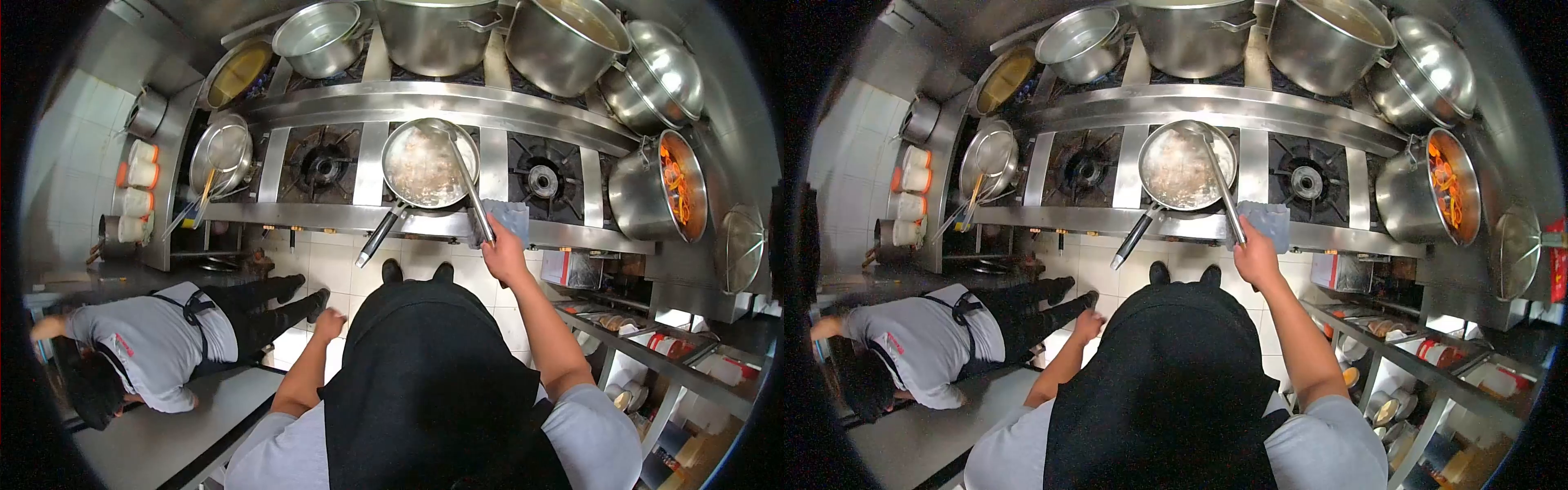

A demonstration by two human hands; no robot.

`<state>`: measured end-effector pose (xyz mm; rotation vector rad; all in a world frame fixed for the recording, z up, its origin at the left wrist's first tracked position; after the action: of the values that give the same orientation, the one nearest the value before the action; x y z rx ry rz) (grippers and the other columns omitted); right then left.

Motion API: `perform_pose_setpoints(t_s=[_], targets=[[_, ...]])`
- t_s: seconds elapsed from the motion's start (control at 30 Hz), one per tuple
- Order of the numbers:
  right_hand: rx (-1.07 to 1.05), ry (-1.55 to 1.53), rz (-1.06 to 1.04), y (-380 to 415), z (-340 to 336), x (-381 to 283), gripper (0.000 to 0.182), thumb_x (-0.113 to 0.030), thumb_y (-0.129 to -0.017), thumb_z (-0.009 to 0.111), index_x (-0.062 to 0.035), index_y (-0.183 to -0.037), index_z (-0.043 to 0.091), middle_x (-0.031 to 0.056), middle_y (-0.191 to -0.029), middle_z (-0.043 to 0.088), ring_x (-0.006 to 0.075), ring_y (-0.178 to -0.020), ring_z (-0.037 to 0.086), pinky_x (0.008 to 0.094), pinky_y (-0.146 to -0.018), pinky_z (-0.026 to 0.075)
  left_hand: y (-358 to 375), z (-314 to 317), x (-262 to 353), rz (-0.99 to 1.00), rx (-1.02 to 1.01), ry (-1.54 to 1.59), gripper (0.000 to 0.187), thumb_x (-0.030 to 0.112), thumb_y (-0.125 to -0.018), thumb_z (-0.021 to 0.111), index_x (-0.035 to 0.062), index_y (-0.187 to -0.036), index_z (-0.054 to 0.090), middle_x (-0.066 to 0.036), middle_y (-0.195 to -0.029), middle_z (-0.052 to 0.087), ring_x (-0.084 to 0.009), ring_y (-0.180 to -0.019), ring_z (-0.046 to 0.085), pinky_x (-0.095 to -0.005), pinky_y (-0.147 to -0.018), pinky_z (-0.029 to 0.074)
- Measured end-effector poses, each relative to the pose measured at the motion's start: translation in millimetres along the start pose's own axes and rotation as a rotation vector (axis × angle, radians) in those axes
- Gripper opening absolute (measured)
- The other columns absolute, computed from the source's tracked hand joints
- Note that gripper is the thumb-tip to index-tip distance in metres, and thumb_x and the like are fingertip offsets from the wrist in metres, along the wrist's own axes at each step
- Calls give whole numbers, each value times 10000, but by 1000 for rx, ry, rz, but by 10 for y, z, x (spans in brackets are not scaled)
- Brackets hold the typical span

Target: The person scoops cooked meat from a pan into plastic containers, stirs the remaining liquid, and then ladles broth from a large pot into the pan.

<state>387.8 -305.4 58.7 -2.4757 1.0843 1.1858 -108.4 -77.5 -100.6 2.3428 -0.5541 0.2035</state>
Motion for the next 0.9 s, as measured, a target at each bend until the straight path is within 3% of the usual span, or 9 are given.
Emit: perform_pose_setpoints(t_s=[0.07,0.17,0.27,0.3,0.4,0.53,0.67,0.7,0.9], targets=[[3,30,-27,-42,127,86,675,-64,-881,704,3,-1518,491,273,-1156,706,424,-980,712,453,-898,556,-62,613,-1161,-124,-99,94,349,369,-952,645,43,-934,766,-241,-1077,717,-400,-1064,679,-484,-949,541],[98,-30,-187,-73,209,111,679,-43,-900,691,-13,-1540,469,193,-1048,731,347,-796,721,417,-744,578,327,675,-1530,-324,-161,90,325,352,-974,605,79,-993,781,-160,-1106,734,-356,-1108,667,-450,-974,540],[-213,-564,291,-62,306,84,701,2,-915,675,-13,-1570,428,91,-903,676,210,-612,649,347,-562,533,368,931,-1855,-266,-145,-53,306,317,-992,571,104,-1019,789,-111,-1119,747,-314,-1113,674,-431,-984,543],[-226,-758,337,-57,322,76,705,19,-919,671,-3,-1573,410,61,-870,633,158,-572,600,313,-515,493,402,871,-1681,-83,-239,-480,295,278,-1002,541,132,-1039,795,-87,-1155,752,-288,-1133,678,-415,-988,547],[-230,-1018,375,-19,276,13,679,30,-921,680,34,-1543,410,48,-852,620,127,-554,570,291,-487,467,319,561,-1233,7,-212,-683,314,238,-1013,508,123,-1079,793,-95,-1164,756,-291,-1154,678,-409,-976,554],[-209,-1244,406,146,220,-72,625,-7,-934,692,13,-1511,453,60,-895,646,120,-571,567,281,-496,467,27,29,-1124,-409,218,60,213,211,-917,611,28,-953,714,-203,-1074,753,-349,-1023,720,-434,-897,566],[-245,-1362,453,350,215,-176,636,-17,-927,698,-11,-1516,460,79,-935,660,118,-566,562,280,-502,469,-787,-193,-1344,-134,325,116,191,191,-901,644,1,-892,651,-219,-948,738,-407,-911,713,-480,-825,554],[-232,-1365,458,410,231,-218,636,-17,-927,698,-11,-1516,460,79,-935,660,118,-566,562,280,-502,469,-943,-215,-1444,-186,374,475,250,236,-926,672,-12,-908,645,-211,-897,725,-399,-867,704,-466,-801,545],[-213,-1297,539,861,358,-471,663,-1,-899,694,-30,-1525,476,97,-953,671,113,-540,548,266,-501,466,-711,-1690,336,42,380,352,202,177,-946,713,-8,-958,633,-192,-869,699,-371,-839,686,-439,-775,539]])
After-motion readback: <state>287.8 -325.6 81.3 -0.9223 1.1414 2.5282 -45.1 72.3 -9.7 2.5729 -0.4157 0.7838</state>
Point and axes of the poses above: each hand's wrist, its own y-axis away from the middle knuckle, its own z-axis out of the palm, x = y × z, the point moved 5 cm from there along -y, towards the middle knuckle
